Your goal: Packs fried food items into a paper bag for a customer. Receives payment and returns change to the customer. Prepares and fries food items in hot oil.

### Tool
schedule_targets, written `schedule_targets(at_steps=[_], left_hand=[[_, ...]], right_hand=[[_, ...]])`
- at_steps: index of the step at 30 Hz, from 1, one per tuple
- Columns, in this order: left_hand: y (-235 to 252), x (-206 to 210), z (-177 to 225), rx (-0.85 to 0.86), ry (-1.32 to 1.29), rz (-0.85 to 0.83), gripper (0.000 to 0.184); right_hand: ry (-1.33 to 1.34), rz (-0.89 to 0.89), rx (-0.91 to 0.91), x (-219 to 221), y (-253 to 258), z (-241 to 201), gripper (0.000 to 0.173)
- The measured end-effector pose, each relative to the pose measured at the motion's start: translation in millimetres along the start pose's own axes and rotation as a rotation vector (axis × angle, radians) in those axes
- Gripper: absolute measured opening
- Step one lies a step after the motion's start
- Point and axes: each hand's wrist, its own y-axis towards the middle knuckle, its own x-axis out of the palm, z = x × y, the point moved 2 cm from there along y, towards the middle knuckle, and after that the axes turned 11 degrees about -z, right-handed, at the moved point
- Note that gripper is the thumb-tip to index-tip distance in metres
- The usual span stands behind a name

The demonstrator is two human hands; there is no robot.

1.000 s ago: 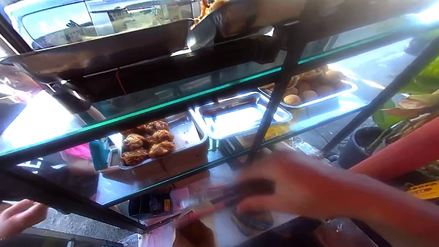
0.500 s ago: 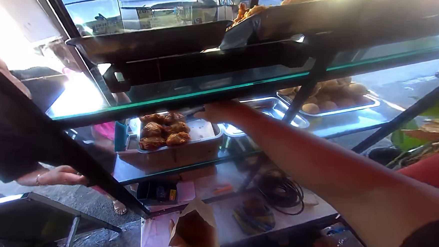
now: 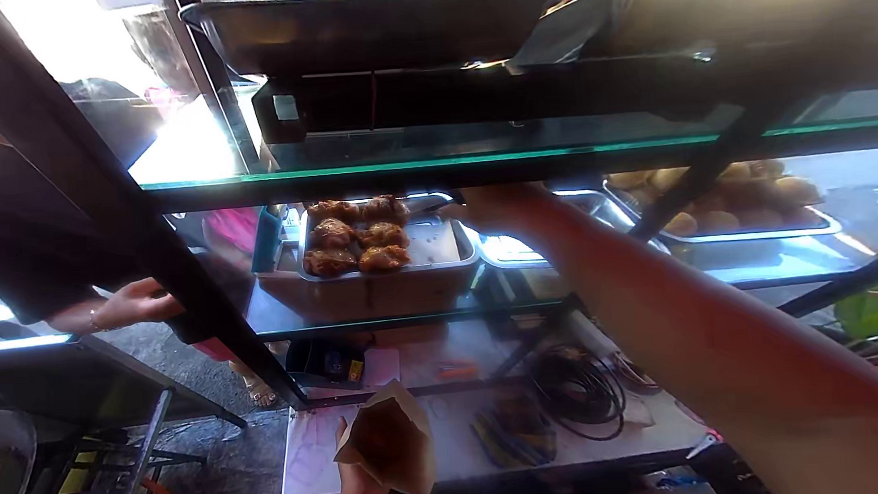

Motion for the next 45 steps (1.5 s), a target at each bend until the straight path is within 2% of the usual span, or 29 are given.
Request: schedule_targets(at_steps=[6, 9, 11, 13, 15, 17, 19, 21, 24, 26, 28, 32, 34, 37, 39, 41, 45], left_hand=[[6, 12, 1, 0.004, 0.039, -0.041, 0.078], [10, 10, -4, 0.004, 0.013, -0.045, 0.077], [15, 8, -7, 0.005, 0.003, -0.042, 0.077], [17, 6, -11, -0.001, 0.005, -0.008, 0.077], [19, 8, -15, 0.004, -0.005, 0.004, 0.077], [21, 10, -19, 0.014, 0.000, 0.021, 0.078], [26, 8, -26, 0.002, 0.014, -0.002, 0.079], [34, 3, -34, -0.026, 0.042, -0.059, 0.082], [48, -7, -49, -0.061, -0.036, -0.226, 0.084], [50, -7, -55, -0.057, -0.033, -0.221, 0.083], [40, 12, -52, -0.057, -0.051, -0.269, 0.077], [36, 22, -51, 0.052, -0.070, -0.119, 0.050], [34, 2, -50, 0.079, -0.019, -0.096, 0.046], [25, -28, -40, 0.005, -0.006, -0.079, 0.057], [10, -25, -31, -0.094, -0.163, -0.144, 0.070], [3, -50, -28, -0.069, -0.200, -0.193, 0.074], [-15, -95, -15, 0.023, -0.140, -0.121, 0.074]], right_hand=[[0.094, 0.245, -0.035, 25, -16, 24, 0.040], [0.237, 0.444, -0.092, 43, -68, 38, 0.043], [0.465, 0.505, -0.114, 62, -116, 43, 0.038], [0.865, 0.375, -0.052, 91, -169, 43, 0.034], [1.323, 0.146, -0.023, 131, -217, 43, 0.033], [1.657, -0.121, -0.022, 167, -256, 38, 0.034], [1.842, -0.405, 0.018, 187, -285, 25, 0.029], [1.921, -0.648, 0.114, 201, -301, 12, 0.025], [1.898, -0.812, 0.299, 221, -306, 7, 0.032], [1.880, -0.846, 0.397, 231, -302, 5, 0.036], [1.920, -0.824, 0.490, 240, -294, -4, 0.039], [1.947, -0.771, 0.561, 248, -273, -25, 0.045], [1.827, -0.883, 0.438, 241, -275, -25, 0.050], [1.559, -0.966, 0.151, 212, -289, -6, 0.044], [1.465, -0.817, -0.054, 188, -291, 11, 0.032], [1.361, -0.591, -0.176, 174, -269, 13, 0.035], [0.855, -0.307, -0.217, 190, -170, -39, 0.035]])
